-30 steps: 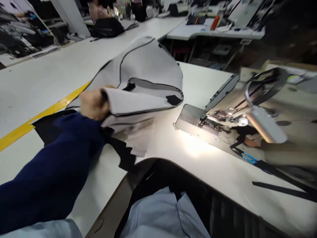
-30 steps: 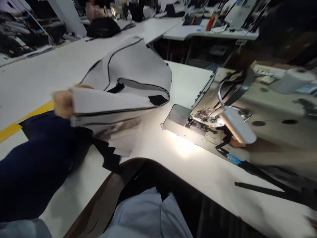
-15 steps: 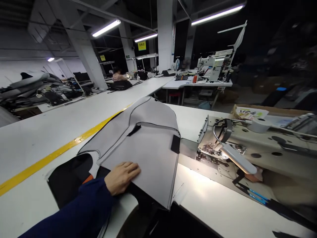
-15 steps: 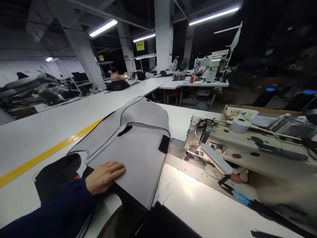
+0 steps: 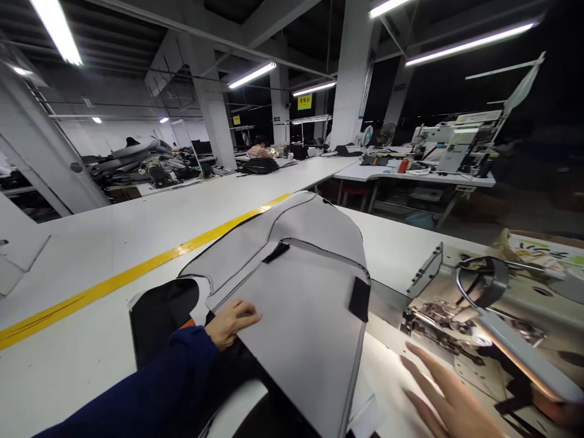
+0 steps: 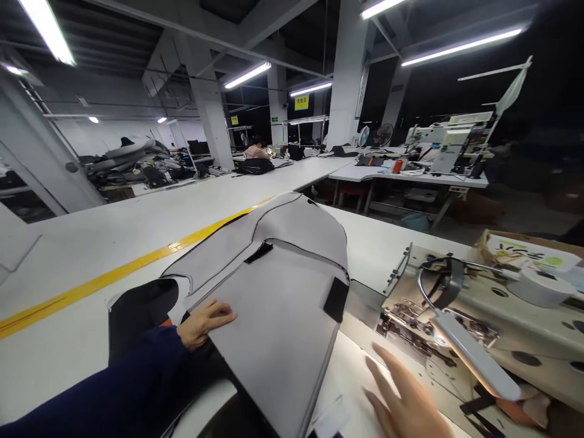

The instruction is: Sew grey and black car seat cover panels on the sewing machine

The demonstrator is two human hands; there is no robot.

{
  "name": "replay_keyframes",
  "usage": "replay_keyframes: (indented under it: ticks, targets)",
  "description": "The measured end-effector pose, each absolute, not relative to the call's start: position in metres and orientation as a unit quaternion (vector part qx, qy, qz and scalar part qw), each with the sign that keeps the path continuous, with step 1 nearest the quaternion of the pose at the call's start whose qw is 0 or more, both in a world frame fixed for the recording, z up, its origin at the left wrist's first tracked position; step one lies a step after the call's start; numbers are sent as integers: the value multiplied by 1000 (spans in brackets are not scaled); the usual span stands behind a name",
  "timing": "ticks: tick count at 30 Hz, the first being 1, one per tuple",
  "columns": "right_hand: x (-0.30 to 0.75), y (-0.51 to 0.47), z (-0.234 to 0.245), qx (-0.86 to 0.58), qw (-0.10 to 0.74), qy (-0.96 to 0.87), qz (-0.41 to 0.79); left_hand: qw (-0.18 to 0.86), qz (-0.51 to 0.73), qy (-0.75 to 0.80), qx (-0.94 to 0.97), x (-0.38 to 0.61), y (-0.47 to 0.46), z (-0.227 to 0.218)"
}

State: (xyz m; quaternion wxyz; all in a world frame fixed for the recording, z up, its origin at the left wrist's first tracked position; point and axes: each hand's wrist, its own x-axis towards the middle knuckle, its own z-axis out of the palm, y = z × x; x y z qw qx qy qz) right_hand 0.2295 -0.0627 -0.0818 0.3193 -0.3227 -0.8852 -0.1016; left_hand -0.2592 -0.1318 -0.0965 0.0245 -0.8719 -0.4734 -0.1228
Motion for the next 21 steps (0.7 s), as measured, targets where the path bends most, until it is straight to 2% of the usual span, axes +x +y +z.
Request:
replay_keyframes:
  ticks: [4, 8, 11, 16, 21]
  targets:
    - [141, -38, -81, -232, 288, -918, -142, 54, -90, -464, -880, -335, -172, -99]
    - [56, -66, -111, -166, 299, -934, -100, 101, 73, -576, -808, -428, -205, -73]
    - [5, -112, -135, -110, 287, -951, -34, 89, 214, -678, -697, -474, -212, -46]
    - [-34, -146, -145, -33, 362, -932, 11, 33, 351, -737, -577, -497, -203, -28]
    - [-28, -139, -155, -33, 347, -934, 77, 14, 402, -741, -538, -490, -199, -31]
